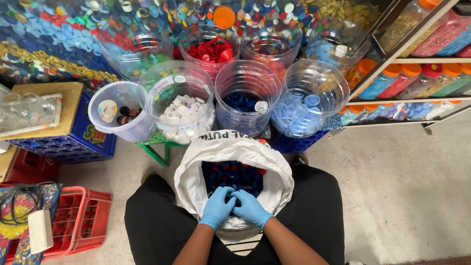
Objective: The person sits on the floor and sorts plastic bottle caps from a white sack into clear containers by color. They pick up caps, separate them, and place them into corresponding bins for blue, red, white, and other colors.
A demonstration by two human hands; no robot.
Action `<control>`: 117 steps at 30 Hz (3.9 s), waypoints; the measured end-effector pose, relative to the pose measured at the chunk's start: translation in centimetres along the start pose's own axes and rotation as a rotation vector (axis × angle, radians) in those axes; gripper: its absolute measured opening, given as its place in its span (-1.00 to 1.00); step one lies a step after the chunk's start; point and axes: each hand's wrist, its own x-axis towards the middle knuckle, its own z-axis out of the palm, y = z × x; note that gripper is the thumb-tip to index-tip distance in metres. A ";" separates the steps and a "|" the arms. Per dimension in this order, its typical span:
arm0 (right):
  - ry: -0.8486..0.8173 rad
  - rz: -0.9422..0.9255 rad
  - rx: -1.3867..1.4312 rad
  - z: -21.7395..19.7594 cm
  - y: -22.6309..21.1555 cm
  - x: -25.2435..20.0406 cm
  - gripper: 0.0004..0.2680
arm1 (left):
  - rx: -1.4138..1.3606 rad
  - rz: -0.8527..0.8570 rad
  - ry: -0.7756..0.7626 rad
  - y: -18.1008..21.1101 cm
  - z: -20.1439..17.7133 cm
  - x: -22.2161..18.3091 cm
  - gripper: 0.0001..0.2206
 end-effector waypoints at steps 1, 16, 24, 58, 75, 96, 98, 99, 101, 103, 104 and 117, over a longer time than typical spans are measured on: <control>-0.012 0.001 -0.011 0.0 -0.1 0.1 -0.69 | -0.001 0.002 0.017 0.0 0.0 0.0 -0.67; -0.044 0.018 -0.022 1.1 1.1 0.8 -0.76 | -0.131 0.643 0.685 12.3 -6.8 3.6 -0.54; -0.201 0.031 -0.024 -1.4 -1.5 -0.2 -0.63 | -0.092 0.865 0.717 20.6 -12.6 7.7 -0.57; -0.268 0.111 -0.108 -3.1 -3.4 0.0 -0.70 | -0.097 0.807 0.610 20.7 -13.9 9.4 -0.63; 0.289 0.170 0.613 -1.1 -0.1 0.8 -0.72 | 0.181 0.213 0.248 1.6 -1.6 -2.5 -0.44; 0.232 0.151 0.756 -2.0 -3.0 -1.3 -0.70 | 0.108 0.103 0.167 1.2 -1.5 -1.2 -0.65; 0.254 0.176 0.744 -2.1 -2.7 -1.0 -0.72 | 0.105 0.103 0.179 1.1 -1.5 -0.9 -0.64; 0.320 0.189 0.778 -2.1 -2.5 -0.9 -0.73 | 0.167 0.029 0.121 1.2 -1.6 -0.9 -0.53; 0.384 0.198 0.803 -2.4 -2.3 -0.6 -0.75 | 0.221 -0.044 0.066 0.2 -0.8 -0.6 -0.40; 0.526 0.187 0.748 -3.4 -2.3 -0.2 -0.73 | 0.424 -0.012 0.052 -1.7 1.2 0.3 -0.60; 0.526 0.181 0.739 -4.9 -2.7 0.5 -0.73 | 0.416 -0.009 0.058 -2.2 2.0 0.9 -0.60; 0.850 -0.202 0.511 -23.4 -17.6 7.3 -0.76 | 0.629 0.041 -0.103 -1.5 1.4 0.4 -0.55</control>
